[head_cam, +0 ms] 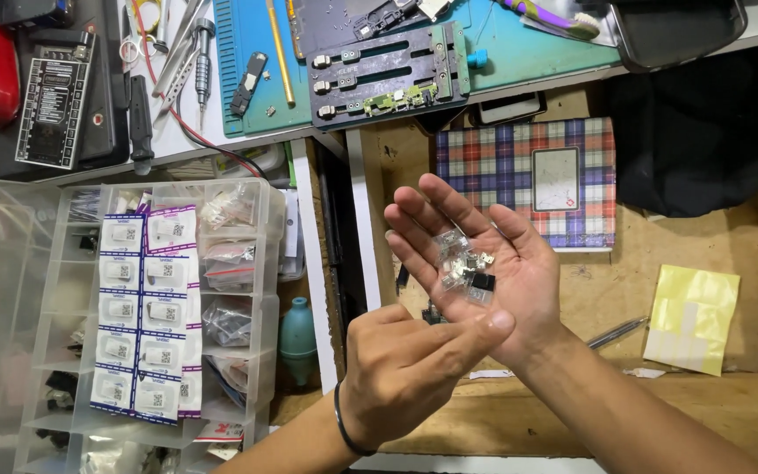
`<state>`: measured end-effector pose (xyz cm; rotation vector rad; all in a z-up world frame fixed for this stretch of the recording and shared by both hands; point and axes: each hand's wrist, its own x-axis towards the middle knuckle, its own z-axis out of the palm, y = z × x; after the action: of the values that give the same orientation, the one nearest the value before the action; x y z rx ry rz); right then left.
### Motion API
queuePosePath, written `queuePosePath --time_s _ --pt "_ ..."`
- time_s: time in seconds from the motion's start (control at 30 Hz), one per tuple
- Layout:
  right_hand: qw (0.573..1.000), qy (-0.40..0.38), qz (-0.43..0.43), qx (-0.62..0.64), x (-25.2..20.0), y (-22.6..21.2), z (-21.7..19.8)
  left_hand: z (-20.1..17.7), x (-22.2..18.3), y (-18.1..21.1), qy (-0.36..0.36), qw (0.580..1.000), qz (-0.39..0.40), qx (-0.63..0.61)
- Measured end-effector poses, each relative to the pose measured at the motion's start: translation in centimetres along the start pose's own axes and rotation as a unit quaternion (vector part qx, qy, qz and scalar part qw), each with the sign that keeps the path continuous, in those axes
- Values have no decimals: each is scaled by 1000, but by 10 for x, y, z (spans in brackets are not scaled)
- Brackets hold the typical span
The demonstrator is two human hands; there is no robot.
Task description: Sorting small electronic components like charging ports into a multi-compartment plastic organizer.
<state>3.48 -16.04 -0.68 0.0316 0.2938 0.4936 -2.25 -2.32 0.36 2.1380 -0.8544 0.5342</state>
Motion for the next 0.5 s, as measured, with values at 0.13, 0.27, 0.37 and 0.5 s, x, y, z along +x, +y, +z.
queuePosePath --time_s 0.13,0.27,0.37,0.5 --pt "1000 8 -4 -3 -1 0 2 2 -8 -1 -12 999 19 25" --pt "1000 14 -2 -14 -1 0 1 8 -26 -6 -31 998 8 51" --pt "999 -36 3 19 0 0 -4 10 -23 -4 -7 998 -33 54" --pt "999 -34 -1 -7 -1 1 -3 6 -15 -1 -7 998 -60 13"
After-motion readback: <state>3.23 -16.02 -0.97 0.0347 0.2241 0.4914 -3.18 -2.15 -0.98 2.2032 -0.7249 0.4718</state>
